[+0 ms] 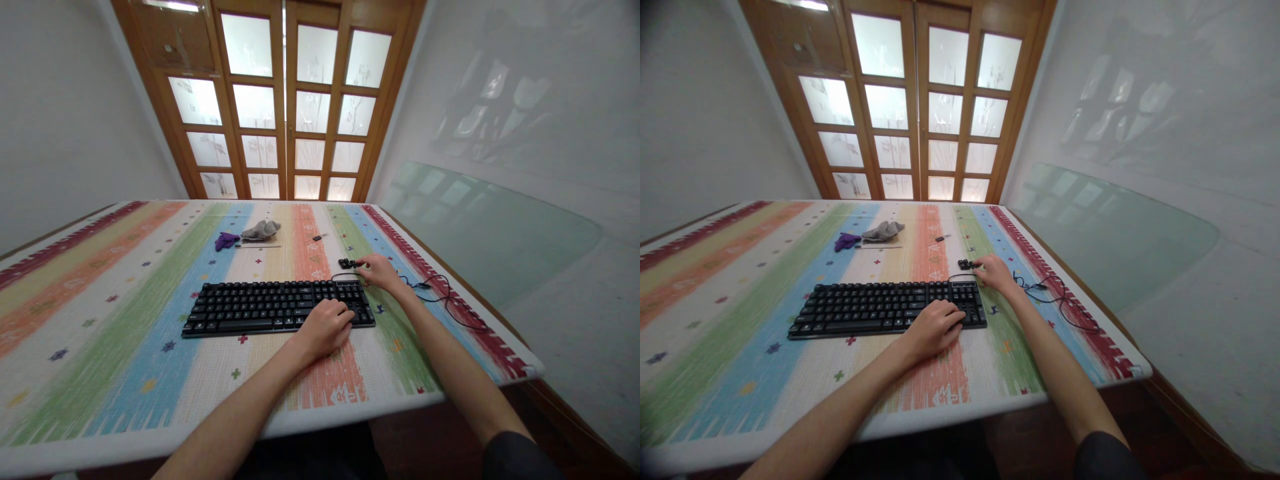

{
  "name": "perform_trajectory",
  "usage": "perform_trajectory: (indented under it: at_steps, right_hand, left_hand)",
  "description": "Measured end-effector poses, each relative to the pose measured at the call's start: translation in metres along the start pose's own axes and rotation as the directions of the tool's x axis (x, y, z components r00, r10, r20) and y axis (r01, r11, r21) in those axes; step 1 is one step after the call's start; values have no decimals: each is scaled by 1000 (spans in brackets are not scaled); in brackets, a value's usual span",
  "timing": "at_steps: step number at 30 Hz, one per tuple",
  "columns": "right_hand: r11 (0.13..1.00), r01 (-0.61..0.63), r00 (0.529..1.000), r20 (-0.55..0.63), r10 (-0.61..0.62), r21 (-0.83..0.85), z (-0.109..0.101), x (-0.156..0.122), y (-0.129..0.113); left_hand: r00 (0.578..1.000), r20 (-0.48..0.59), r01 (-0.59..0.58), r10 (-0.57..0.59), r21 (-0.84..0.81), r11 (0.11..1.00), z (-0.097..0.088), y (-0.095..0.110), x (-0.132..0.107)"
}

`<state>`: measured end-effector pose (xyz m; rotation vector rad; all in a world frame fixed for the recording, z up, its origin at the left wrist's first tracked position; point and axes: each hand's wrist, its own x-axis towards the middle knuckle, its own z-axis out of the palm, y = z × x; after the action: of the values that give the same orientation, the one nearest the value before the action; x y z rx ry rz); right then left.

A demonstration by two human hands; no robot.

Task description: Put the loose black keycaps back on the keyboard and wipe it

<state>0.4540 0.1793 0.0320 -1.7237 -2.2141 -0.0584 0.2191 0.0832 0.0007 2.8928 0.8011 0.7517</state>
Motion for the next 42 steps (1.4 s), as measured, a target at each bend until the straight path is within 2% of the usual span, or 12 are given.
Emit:
perform_trajectory:
  at_steps: [3,6,8,11,14,22,27,32,42]
  right_hand:
    - [991,89,995,-46,-84,103,-10,-17,-2]
    - [933,254,967,-84,-240,256,-21,-44,-7]
    - [894,319,947,-78,-310,315,-26,-63,-13]
    - [854,387,920,-77,-385,349,-27,-84,-22]
    - [841,444,894,-94,-438,309,-22,-92,-26]
    - [857,464,882,-26,-470,223,-25,-87,-26]
    - [862,445,889,-6,-458,243,-28,-88,-28]
    - [848,433,889,11,-458,306,-24,-92,-27]
    - [858,398,904,22,-428,325,-21,-94,-25]
  left_hand:
    - [999,-26,35,-36,-31,999,-2,-1,0]
    - [993,-71,89,-93,-51,995,-7,-5,2]
    - [984,-104,137,-145,-72,988,-10,-9,4]
    - [968,-136,197,-212,-115,974,-14,-16,9]
    - [962,-141,215,-234,-138,967,-15,-22,14]
    - [940,-142,291,-310,-135,947,-22,-42,36]
    - [931,-81,343,-355,-134,930,-23,-53,50]
    - [917,-11,394,-398,-121,911,-19,-62,65]
    - [906,26,421,-422,-141,896,-3,-77,93]
